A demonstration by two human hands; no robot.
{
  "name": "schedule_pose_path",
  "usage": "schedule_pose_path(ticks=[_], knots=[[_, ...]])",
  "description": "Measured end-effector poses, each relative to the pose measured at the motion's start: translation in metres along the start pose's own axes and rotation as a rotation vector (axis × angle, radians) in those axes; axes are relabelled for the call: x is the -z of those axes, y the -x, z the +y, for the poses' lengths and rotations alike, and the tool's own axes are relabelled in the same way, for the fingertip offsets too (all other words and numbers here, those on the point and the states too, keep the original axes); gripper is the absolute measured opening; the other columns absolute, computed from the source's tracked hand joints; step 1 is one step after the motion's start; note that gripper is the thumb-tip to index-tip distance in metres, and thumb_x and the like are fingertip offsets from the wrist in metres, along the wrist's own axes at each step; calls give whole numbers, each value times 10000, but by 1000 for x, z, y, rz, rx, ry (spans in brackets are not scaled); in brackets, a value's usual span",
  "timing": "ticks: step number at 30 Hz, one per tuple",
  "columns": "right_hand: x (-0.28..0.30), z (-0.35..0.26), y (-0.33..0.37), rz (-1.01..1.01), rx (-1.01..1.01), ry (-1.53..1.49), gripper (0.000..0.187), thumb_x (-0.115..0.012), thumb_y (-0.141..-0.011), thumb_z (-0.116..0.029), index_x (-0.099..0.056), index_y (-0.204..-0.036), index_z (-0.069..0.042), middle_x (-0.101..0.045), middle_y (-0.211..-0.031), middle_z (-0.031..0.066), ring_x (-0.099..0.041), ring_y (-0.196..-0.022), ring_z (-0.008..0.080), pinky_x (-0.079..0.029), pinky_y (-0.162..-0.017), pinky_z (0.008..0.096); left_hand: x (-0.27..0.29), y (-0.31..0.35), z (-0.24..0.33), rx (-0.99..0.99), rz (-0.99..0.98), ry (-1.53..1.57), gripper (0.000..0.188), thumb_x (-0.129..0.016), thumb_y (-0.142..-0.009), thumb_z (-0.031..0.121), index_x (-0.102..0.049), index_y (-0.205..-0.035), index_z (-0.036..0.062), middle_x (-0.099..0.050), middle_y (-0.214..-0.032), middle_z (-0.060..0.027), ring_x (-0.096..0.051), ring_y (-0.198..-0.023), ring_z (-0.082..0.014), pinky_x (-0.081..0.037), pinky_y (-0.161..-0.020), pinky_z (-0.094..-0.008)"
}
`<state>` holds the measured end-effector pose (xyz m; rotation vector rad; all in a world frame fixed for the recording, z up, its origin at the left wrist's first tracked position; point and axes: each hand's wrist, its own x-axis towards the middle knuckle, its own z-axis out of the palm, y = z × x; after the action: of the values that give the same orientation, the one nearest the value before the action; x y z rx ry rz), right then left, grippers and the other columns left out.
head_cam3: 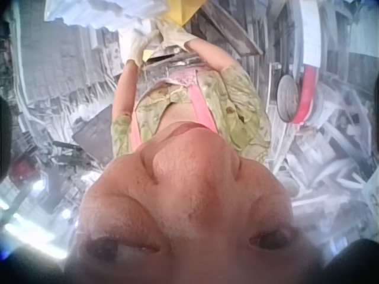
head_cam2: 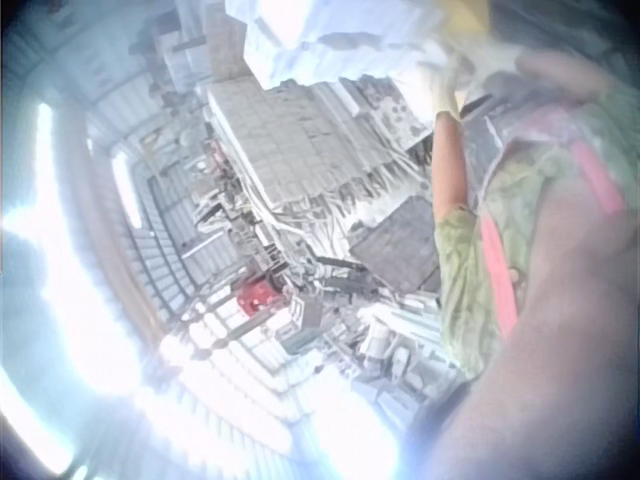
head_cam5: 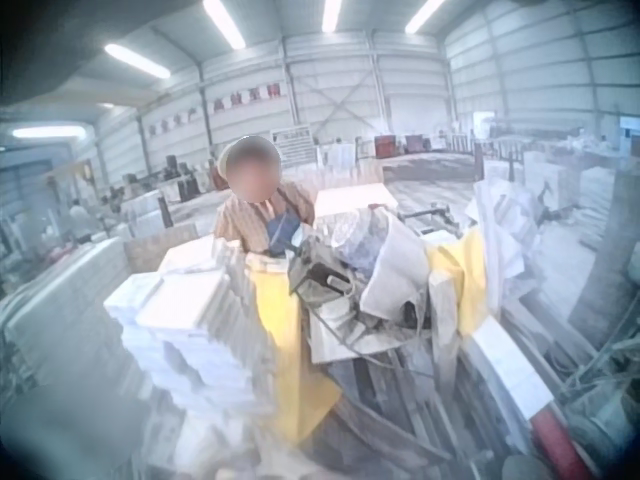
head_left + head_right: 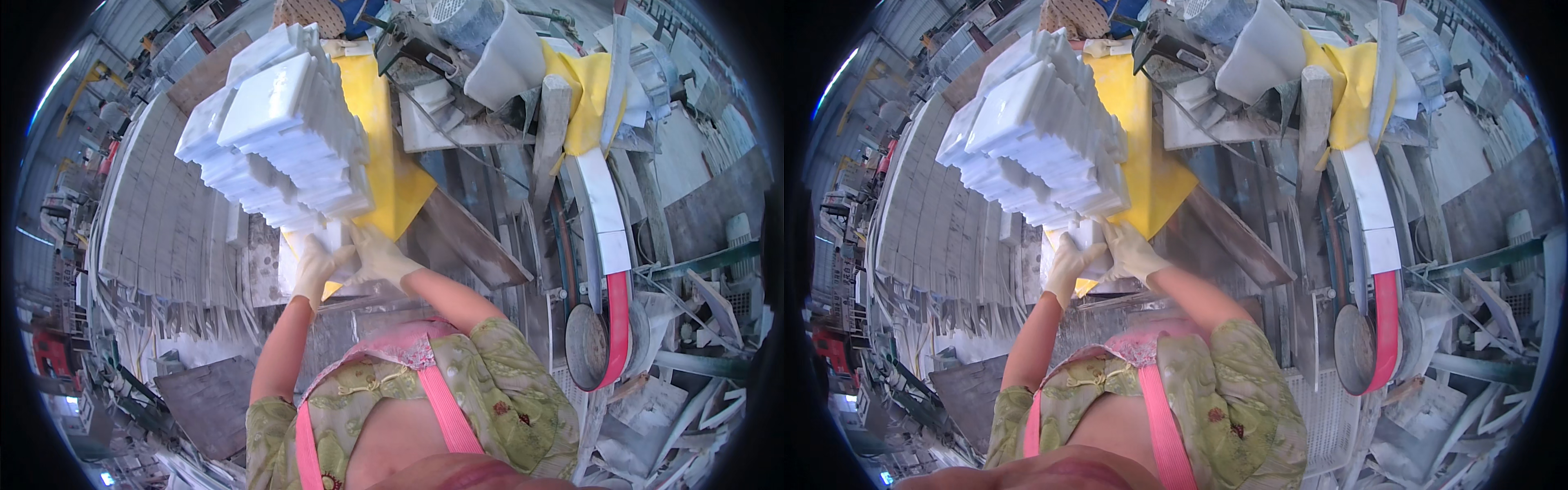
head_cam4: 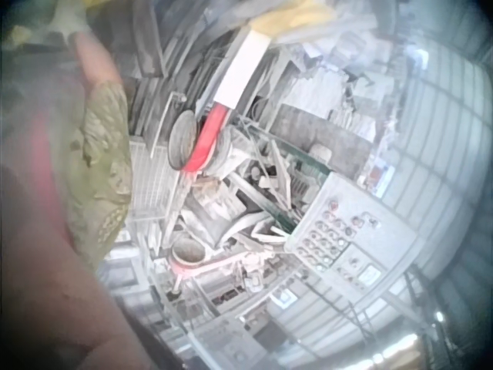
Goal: The person repeatedly picks up small white rectangular tiles from a pile and places them onto a growing stack on a yellow surface. The person also briefly handles a larger flat board and a white plastic basket before resuming tile stacking.
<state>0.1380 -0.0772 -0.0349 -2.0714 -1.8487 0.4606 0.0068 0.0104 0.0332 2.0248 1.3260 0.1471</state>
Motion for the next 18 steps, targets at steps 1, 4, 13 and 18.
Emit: schedule_pose_path(ticks=[1, 4, 13, 18], knots=[[1, 0, 0, -24, -16, -54, 1497, -871, -570, -625, -25, -1569, 102, -565, -1380, 235, -461, -1368, 331, -318, -1147, 379, -1, -4, -3, 17, -7, -52, 997, -805, -684, 507, -436, -1377, -107, -645, -1214, -313, -642, -1169, -416, -512, -974, -434], [4, 1, 7, -18, -31, -215, 1390, -897, -598, -520, -100, -1593, 33, -437, -1517, 251, -352, -1440, 410, -298, -1190, 421, -10, -20, -15, 27, 55, -159, 962, -794, -685, 513, -468, -1344, -106, -649, -1181, -319, -649, -1132, -419, -502, -969, -438], [44, 133, 205, 1015, -341, -8, 261, -677, -812, -232, -706, -1022, -81, -675, -1099, 118, -565, -1014, 329, -457, -912, 431, -15, -21, -26, -144, 76, 108, 737, -766, -811, 445, -545, -1255, -100, -668, -1150, -224, -668, -967, -320, -513, -906, -426], [72, 194, 407, 1076, -1228, 420, 516, -718, -857, -465, -669, -1214, -96, -644, -1130, 99, -568, -1099, 313, -456, -950, 417, -17, -5, -12, -73, 60, 101, 792, -779, -812, 375, -473, -1360, -108, -621, -1251, -241, -663, -1030, -318, -538, -901, -401]])
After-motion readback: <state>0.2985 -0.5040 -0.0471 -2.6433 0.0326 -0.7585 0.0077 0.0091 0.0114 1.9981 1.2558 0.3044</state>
